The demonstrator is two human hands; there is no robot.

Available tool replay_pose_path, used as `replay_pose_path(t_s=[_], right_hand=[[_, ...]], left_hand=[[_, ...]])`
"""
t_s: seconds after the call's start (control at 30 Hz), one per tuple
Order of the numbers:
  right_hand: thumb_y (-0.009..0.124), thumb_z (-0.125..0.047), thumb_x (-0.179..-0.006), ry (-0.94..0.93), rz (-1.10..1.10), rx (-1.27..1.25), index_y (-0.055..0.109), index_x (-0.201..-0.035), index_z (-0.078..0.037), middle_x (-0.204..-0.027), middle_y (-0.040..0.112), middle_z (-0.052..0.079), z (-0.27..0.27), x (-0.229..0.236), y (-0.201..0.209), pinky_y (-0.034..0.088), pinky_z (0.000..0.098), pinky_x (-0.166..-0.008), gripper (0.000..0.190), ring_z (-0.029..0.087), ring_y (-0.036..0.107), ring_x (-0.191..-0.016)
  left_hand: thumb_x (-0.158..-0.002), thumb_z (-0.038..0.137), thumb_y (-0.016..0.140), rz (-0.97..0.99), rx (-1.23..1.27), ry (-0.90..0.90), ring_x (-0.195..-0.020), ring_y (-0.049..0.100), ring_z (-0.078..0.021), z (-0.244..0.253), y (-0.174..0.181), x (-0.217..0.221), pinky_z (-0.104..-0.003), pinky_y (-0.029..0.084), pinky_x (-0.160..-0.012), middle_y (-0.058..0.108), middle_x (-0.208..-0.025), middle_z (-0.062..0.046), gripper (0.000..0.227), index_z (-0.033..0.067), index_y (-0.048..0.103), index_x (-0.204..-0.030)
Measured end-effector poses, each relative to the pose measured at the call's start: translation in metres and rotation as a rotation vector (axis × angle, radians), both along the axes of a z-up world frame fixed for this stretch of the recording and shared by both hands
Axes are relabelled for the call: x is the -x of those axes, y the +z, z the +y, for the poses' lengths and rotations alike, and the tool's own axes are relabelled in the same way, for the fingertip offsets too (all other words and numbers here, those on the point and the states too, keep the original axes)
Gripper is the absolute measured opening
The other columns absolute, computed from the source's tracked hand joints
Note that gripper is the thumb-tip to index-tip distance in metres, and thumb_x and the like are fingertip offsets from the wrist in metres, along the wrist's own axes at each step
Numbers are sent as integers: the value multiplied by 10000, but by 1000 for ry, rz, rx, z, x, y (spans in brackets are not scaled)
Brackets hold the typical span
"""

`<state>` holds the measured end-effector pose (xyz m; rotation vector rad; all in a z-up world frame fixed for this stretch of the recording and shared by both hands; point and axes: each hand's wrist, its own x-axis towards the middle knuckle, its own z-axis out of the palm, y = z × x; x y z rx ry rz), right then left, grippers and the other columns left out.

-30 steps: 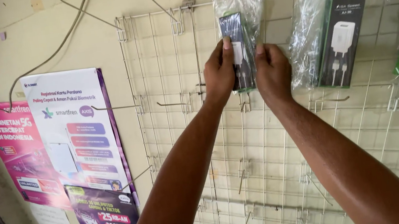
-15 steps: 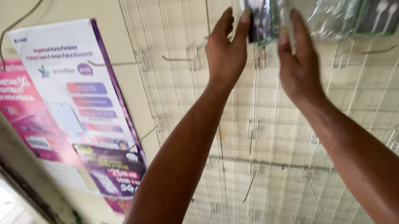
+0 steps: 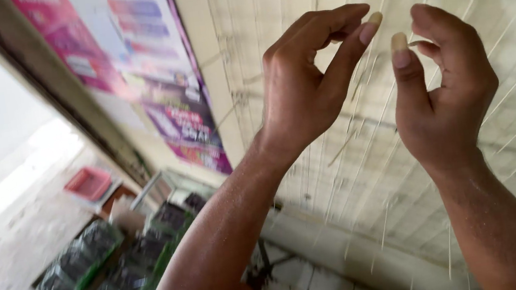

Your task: The person removes packaged chargers from a wire rack and places them into a plastic bin, then takes them out to put into plastic bags and hangs them back onto the rack.

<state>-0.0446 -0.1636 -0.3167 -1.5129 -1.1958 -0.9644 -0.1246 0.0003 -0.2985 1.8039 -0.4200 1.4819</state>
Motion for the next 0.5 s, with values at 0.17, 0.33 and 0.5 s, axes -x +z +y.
replay_pose_path(t_s=[0.17, 0.33, 0.5], right_hand=[[701, -146, -1182, 56, 1, 118, 603, -1348, -7, -1339, 667, 132, -7, 26, -53, 585, 339, -1004, 237, 249, 672, -1240], [680, -124, -1176, 113, -22, 220, 608, -1363, 5, -1343, 671, 153, -6, 28, -120, 590, 360, -1045, 238, 272, 671, -1264], [687, -98, -1088, 135, 13, 259, 630, -1321, 6, -1291, 688, 175, 7, 28, -185, 616, 421, -1041, 261, 334, 685, -1251]], left_hand=[[-1060, 221, 725, 178, 69, 129, -992, 776, -134, -9, -67, 48, -263, 657, -865, 779, -1080, -70, 224, 72, 733, -1226], [-1056, 199, 724, 337, 229, 186, -1001, 781, -134, -10, -141, 78, -271, 657, -883, 779, -1120, -72, 207, 74, 739, -1220], [-1040, 201, 723, 429, 298, 261, -1031, 788, -152, -4, -197, 85, -301, 662, -916, 782, -1094, -82, 199, 68, 744, -1186]])
